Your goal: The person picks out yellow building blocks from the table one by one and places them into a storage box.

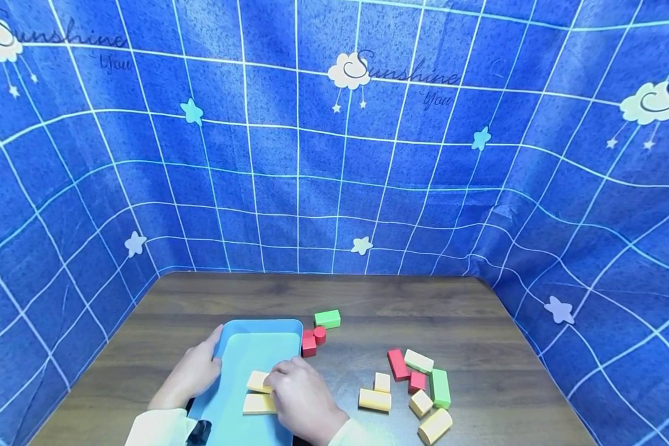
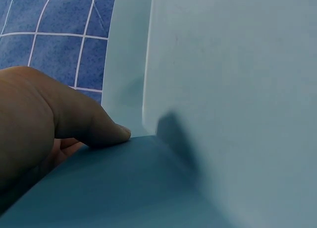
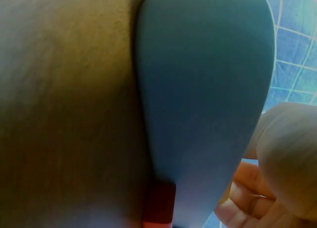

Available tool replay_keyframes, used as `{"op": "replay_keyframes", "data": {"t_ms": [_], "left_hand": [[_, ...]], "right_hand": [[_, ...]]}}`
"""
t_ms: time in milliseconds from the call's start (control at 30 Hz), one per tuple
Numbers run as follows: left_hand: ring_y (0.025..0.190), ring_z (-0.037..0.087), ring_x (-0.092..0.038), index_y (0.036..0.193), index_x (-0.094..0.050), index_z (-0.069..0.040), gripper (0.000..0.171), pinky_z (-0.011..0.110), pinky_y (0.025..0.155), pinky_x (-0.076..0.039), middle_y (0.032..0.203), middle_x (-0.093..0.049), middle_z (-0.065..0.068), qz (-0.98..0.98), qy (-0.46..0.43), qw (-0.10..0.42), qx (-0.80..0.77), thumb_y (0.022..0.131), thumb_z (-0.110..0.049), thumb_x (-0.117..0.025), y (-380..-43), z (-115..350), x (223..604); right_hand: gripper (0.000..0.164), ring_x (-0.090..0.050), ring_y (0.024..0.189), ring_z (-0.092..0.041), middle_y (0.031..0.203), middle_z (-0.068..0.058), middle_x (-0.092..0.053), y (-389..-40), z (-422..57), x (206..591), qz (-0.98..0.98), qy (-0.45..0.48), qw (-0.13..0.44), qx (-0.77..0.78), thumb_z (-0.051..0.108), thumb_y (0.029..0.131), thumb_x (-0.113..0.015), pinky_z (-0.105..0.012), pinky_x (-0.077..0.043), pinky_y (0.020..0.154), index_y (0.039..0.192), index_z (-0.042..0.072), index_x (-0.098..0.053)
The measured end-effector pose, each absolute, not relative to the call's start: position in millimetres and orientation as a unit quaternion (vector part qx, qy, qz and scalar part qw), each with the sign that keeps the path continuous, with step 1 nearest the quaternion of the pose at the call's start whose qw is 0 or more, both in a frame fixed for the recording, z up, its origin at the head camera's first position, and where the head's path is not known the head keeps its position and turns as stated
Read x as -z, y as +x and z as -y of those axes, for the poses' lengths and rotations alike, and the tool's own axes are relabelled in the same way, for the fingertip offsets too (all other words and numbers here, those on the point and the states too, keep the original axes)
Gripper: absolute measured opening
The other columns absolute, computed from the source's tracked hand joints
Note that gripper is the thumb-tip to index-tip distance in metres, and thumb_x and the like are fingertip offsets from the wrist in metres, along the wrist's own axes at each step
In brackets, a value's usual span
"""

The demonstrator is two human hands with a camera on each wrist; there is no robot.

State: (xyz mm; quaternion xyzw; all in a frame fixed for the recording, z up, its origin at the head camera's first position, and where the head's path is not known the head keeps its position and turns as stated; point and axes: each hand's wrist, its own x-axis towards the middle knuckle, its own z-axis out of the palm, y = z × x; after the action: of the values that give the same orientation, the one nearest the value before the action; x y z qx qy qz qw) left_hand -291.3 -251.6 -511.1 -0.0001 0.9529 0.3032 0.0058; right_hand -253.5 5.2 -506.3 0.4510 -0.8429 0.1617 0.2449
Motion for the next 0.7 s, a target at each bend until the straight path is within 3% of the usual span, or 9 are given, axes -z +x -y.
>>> {"op": "replay_keyframes", "data": {"t_ms": [267,700], "left_hand": [[0.126,0.038,-0.033,0.149,-0.009,-0.001,0.067,0.062,0.100,-0.029,0.148,-0.026,0.025,-0.949,0.004,0.009,-0.315,0.092,-0.003,-0.042,-289.1,251.1,509.3],[0.127,0.040,-0.029,0.149,-0.010,0.000,0.066,0.063,0.100,-0.028,0.148,-0.026,0.025,-0.948,0.009,0.004,-0.319,0.092,-0.002,-0.042,-288.2,252.0,510.5]], "right_hand": [[0.021,-0.051,0.086,-0.007,0.094,0.010,-0.064,-253.3,-5.3,506.8,0.843,0.449,0.246,-0.162,0.007,0.076,-0.065,-0.028,-0.048,0.075,0.088,0.023,-0.070],[0.022,-0.051,0.086,-0.005,0.093,0.014,-0.064,-251.4,-5.4,507.7,0.857,0.423,0.247,-0.157,0.010,0.076,-0.067,-0.030,-0.037,0.069,0.088,0.029,-0.070]]}}
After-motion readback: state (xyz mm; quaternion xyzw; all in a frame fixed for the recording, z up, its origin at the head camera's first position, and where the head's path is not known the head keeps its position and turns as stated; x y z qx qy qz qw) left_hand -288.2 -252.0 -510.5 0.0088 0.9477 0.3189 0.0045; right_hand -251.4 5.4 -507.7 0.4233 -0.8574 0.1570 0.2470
